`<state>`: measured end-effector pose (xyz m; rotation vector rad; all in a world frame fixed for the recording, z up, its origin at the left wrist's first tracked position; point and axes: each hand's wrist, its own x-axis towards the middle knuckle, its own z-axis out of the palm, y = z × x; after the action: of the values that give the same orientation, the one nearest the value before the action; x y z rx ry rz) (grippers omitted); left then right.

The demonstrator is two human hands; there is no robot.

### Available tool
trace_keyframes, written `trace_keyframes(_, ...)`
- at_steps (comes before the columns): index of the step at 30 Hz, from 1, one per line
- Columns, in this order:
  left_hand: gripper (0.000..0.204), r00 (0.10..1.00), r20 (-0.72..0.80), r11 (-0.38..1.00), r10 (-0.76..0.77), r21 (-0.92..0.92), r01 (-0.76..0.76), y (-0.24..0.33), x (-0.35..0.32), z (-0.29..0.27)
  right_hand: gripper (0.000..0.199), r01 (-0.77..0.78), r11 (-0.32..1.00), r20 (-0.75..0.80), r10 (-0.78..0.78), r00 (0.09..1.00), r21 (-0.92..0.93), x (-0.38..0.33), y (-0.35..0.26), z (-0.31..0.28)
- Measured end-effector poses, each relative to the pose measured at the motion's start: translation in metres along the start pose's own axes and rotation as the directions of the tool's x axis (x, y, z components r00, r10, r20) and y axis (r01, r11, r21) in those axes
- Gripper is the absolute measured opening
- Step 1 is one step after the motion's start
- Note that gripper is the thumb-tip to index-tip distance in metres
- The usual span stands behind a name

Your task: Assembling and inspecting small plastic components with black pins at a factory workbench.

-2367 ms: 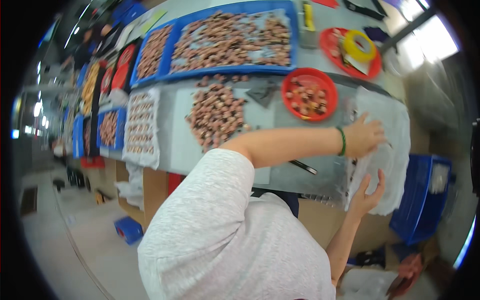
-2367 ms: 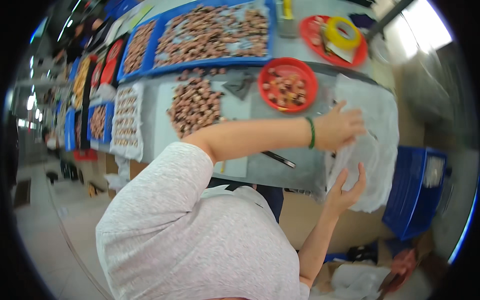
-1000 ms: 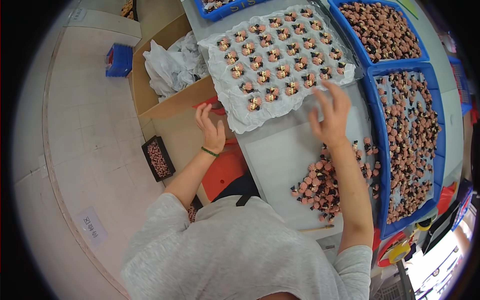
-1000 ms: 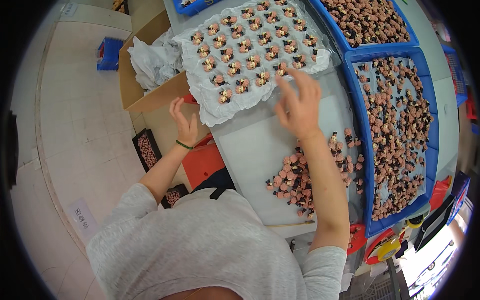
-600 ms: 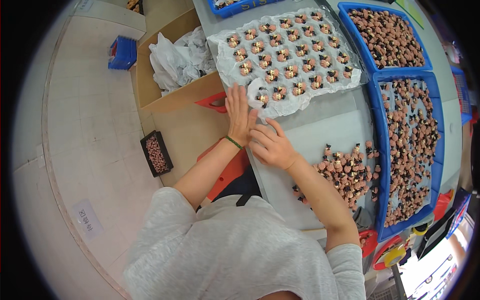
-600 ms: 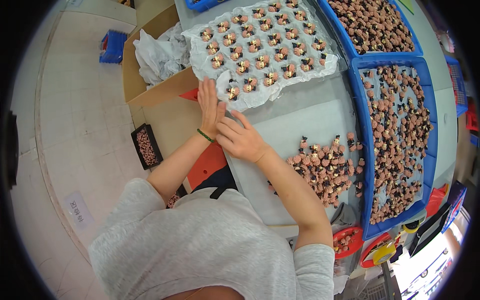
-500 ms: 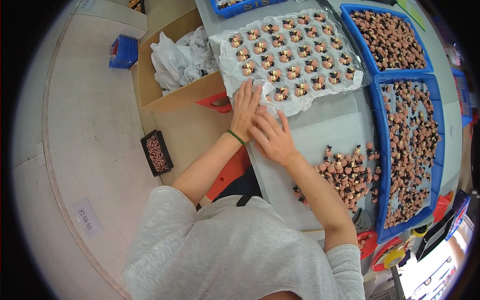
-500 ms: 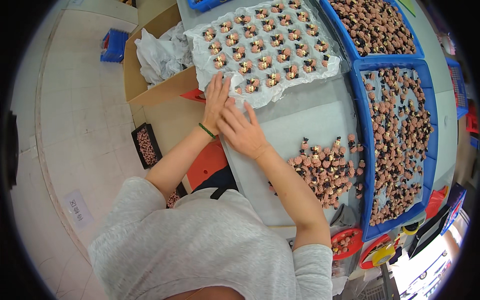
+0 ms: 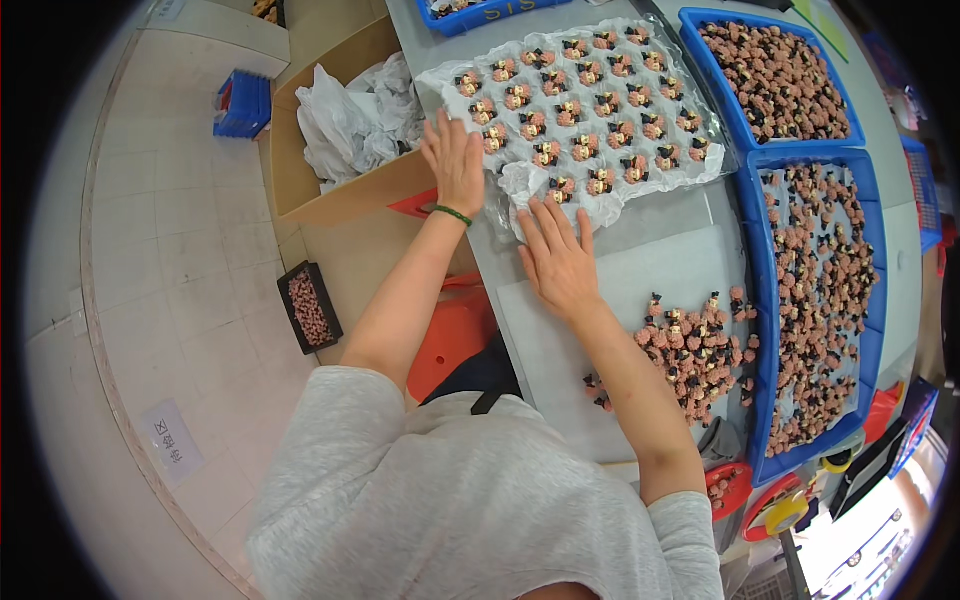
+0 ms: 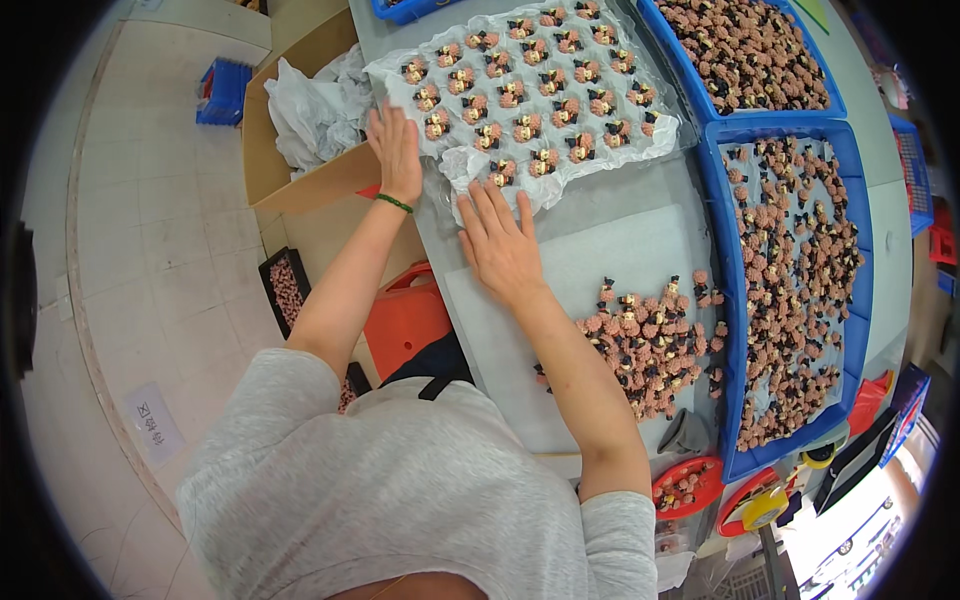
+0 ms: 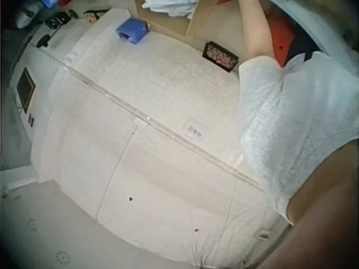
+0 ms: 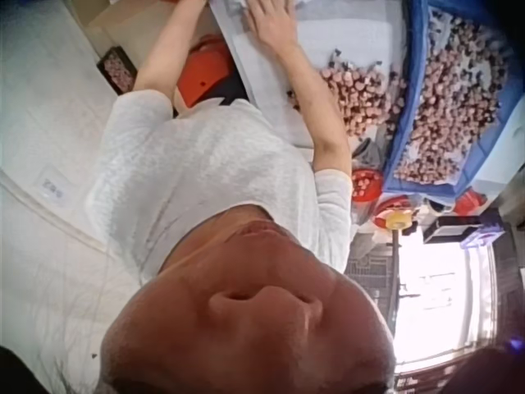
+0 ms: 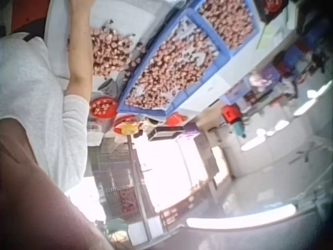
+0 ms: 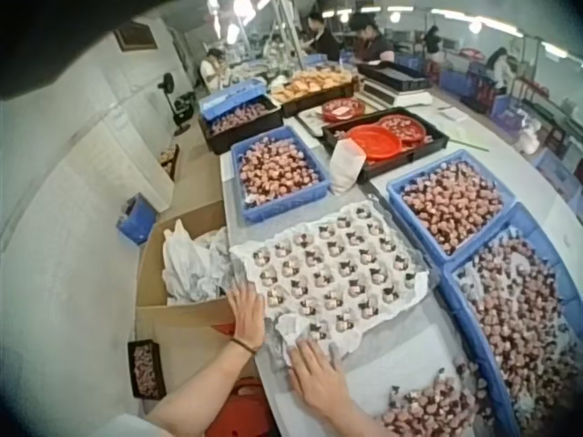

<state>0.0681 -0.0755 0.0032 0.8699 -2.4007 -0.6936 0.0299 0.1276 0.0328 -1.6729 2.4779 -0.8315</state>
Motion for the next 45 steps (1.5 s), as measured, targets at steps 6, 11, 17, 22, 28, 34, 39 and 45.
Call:
trace_keyframes(6,0.06,0.913,0.305,0.92,0.271,0.196,-0.339,0.033,0.004,0.0,0.037,-0.001,0.999,-0.086,-0.002,0.996,-0.033,0.006,-0.006,0.004)
trace_keyframes(11,0.064,0.882,0.346,0.926,0.321,0.08,-0.368,0.038,0.007,-0.008,0.033,-0.019,1.0,-0.144,0.015,0.989,-0.023,0.009,0.0,0.006)
trace_keyframes(17,0.085,0.664,0.468,0.811,0.583,-0.282,-0.513,0.038,-0.017,-0.044,0.033,0.0,0.997,-0.14,0.01,0.99,0.071,0.008,0.003,-0.002)
trace_keyframes(22,0.089,0.648,0.504,0.789,0.572,-0.12,-0.603,0.041,-0.028,-0.037,0.032,0.112,0.956,-0.139,-0.076,0.987,0.273,0.002,0.019,-0.037)
trace_keyframes(28,0.074,0.754,0.324,0.817,0.572,-0.14,-0.559,0.038,-0.037,-0.024,0.041,-0.284,0.954,-0.528,0.293,0.797,0.099,-0.016,0.106,-0.054)
trace_keyframes(34,0.084,0.963,0.111,0.965,0.247,-0.122,-0.233,0.032,-0.048,-0.009,0.058,-0.26,0.961,-0.416,0.197,0.888,-0.1,0.048,0.162,-0.08)
trace_keyframes(39,0.095,0.944,0.172,0.949,-0.282,-0.094,0.301,0.009,-0.049,0.003,0.09,-0.452,0.889,-0.169,0.434,0.885,-0.081,0.084,0.192,-0.103)
trace_keyframes(45,0.063,0.848,0.474,0.59,-0.239,-0.623,0.514,0.008,-0.043,-0.006,0.063,-0.533,0.843,0.109,0.524,0.845,0.073,0.085,0.22,-0.088)
